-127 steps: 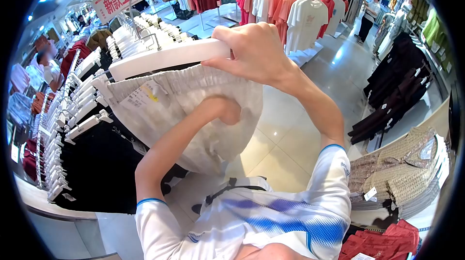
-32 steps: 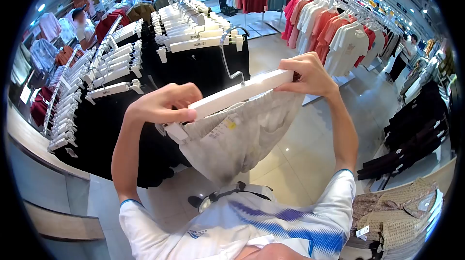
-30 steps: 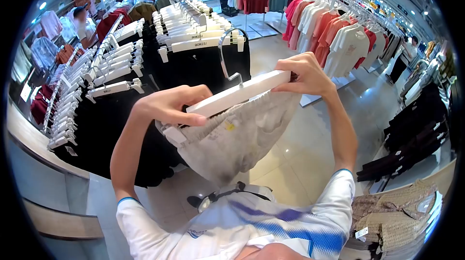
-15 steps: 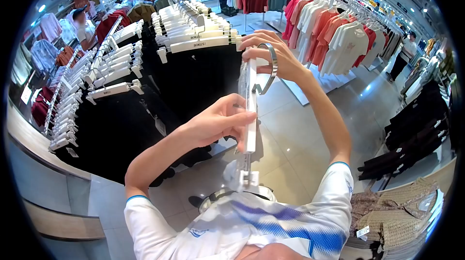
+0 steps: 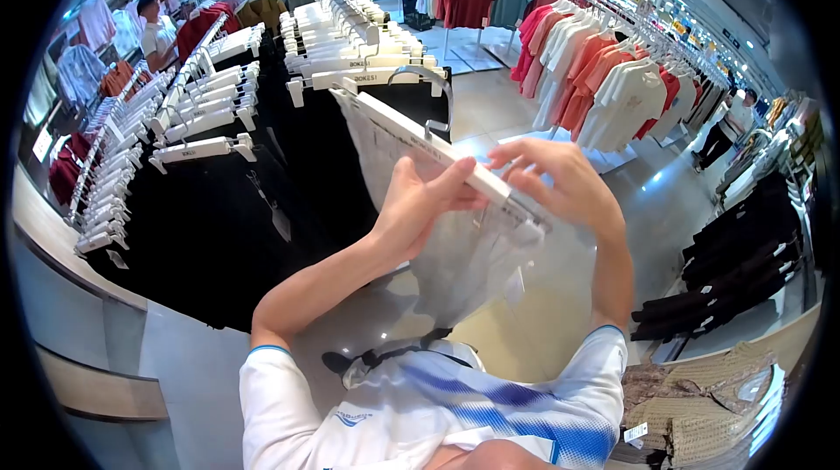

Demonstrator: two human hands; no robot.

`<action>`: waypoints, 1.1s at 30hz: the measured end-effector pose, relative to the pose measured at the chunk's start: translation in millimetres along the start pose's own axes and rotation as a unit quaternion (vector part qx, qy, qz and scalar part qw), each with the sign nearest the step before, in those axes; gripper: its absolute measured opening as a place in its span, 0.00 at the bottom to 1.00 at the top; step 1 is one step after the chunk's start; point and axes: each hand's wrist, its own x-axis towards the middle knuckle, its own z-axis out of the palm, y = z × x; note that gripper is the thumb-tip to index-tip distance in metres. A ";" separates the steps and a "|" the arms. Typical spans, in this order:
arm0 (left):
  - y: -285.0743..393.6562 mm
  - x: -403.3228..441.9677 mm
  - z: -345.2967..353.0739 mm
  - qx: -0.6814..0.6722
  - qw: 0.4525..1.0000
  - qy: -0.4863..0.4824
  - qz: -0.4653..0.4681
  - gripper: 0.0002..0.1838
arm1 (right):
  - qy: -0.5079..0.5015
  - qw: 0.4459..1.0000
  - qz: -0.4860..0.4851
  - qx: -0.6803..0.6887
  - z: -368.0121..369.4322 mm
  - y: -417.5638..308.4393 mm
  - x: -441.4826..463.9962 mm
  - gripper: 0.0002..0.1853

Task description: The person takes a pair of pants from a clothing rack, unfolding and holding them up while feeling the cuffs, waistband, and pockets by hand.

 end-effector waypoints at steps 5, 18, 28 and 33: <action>-13.7 17.3 9.9 -0.014 0.995 0.063 0.072 0.20 | 0.049 0.989 0.011 -0.136 8.2 -10.9 -15.5 0.14; -10.7 23.1 0.5 -0.001 0.995 0.062 0.082 0.20 | 0.096 0.929 0.005 -0.356 24.5 10.6 22.8 0.13; 4.3 -67.2 -124.7 0.196 0.967 0.113 0.114 0.11 | 0.126 0.942 -0.067 -0.304 -4.1 27.1 47.7 0.16; -43.0 -62.5 -205.5 0.381 0.876 0.224 0.193 0.43 | 0.109 0.962 -0.054 -0.246 -18.0 18.5 53.3 0.18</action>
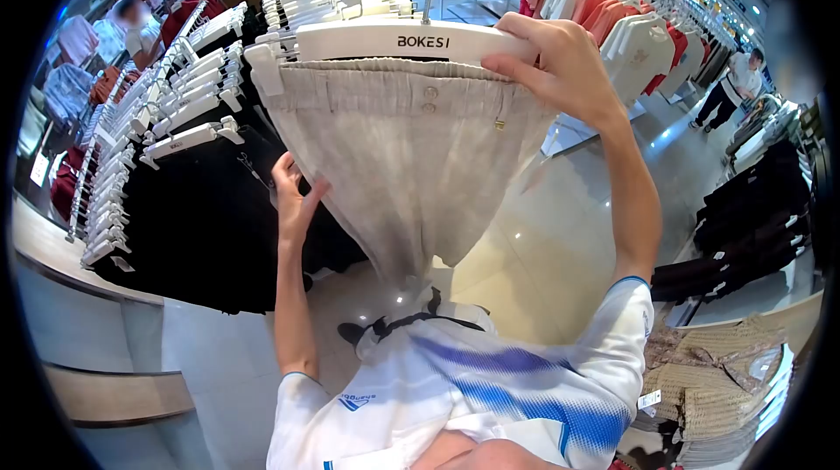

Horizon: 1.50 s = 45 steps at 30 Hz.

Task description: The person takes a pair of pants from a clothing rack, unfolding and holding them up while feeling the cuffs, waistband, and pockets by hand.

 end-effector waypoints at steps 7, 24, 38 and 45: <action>-0.3 10.2 13.8 -0.088 0.992 -0.018 -0.087 0.14 | 0.000 1.000 -0.014 -0.022 2.8 2.5 8.9 0.18; 17.8 8.4 3.9 -0.087 0.991 -0.085 -0.057 0.10 | -0.035 0.998 0.043 0.029 16.3 27.1 4.6 0.18; 22.4 25.6 4.9 0.015 0.999 0.049 0.002 0.15 | -0.048 0.998 0.008 0.045 23.3 29.7 9.8 0.19; 38.6 17.4 43.5 0.115 0.956 0.107 0.248 0.20 | -0.057 0.998 0.006 0.032 25.9 22.4 12.8 0.17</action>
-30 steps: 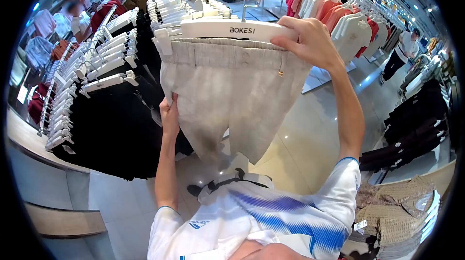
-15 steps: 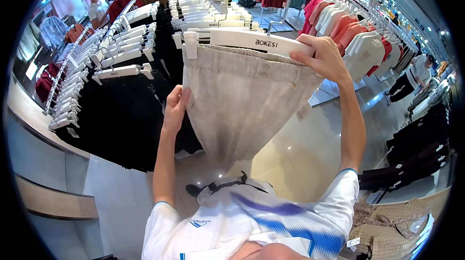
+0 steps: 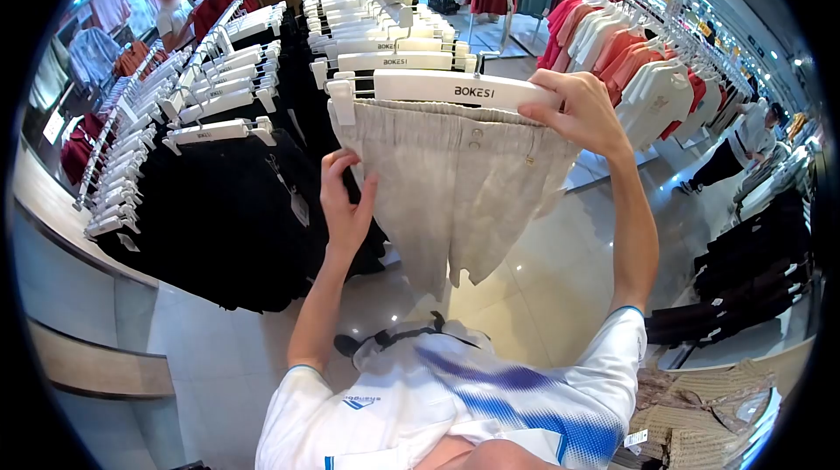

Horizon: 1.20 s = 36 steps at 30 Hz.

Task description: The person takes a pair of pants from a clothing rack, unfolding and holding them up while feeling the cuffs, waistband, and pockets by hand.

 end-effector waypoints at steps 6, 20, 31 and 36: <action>-9.2 2.1 -5.8 -0.205 0.941 -0.138 -0.230 0.14 | 0.003 0.999 0.005 -0.032 0.6 2.3 -4.4 0.17; -28.5 45.7 -5.8 0.138 0.643 -0.667 -0.350 0.45 | 0.031 0.998 -0.049 0.000 11.9 -21.4 -20.0 0.17; -46.1 18.8 -9.0 0.066 0.666 -0.686 -0.285 0.40 | 0.040 0.998 -0.046 0.000 11.0 -22.4 -34.8 0.15; -16.9 29.6 -10.9 0.091 0.746 -0.638 -0.170 0.29 | 0.052 0.998 -0.044 0.001 8.5 -16.9 -37.3 0.16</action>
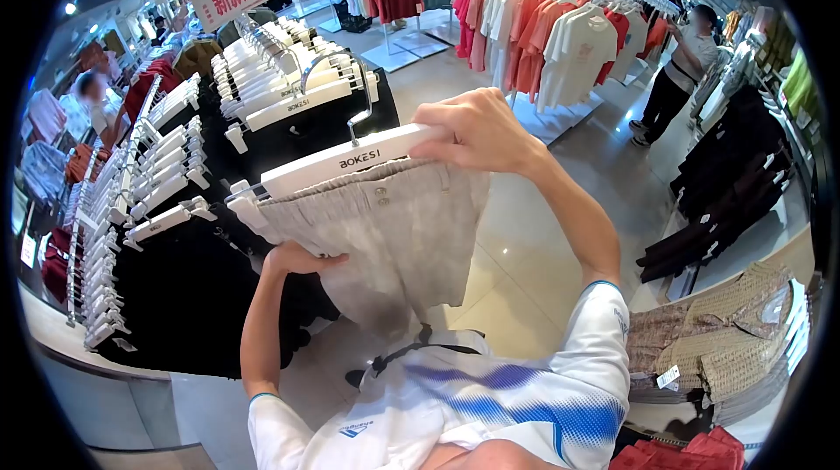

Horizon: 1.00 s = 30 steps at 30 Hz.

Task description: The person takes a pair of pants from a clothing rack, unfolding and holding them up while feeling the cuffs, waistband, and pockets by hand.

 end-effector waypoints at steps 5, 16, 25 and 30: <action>-15.3 3.5 10.8 -0.085 0.990 0.053 0.102 0.23 | 0.000 1.000 0.028 0.005 -6.1 6.7 -4.0 0.16; 10.8 -8.9 7.0 -0.152 0.971 0.181 0.024 0.26 | -0.048 0.993 0.108 -0.002 -13.1 20.4 -9.2 0.18; 12.4 -11.4 6.5 -0.212 0.960 0.178 0.028 0.20 | -0.030 0.995 0.097 0.000 -11.8 25.1 -11.9 0.17; 20.7 -7.9 11.9 -0.283 0.938 0.200 -0.017 0.18 | -0.014 0.997 0.080 -0.003 -11.6 26.5 -13.9 0.17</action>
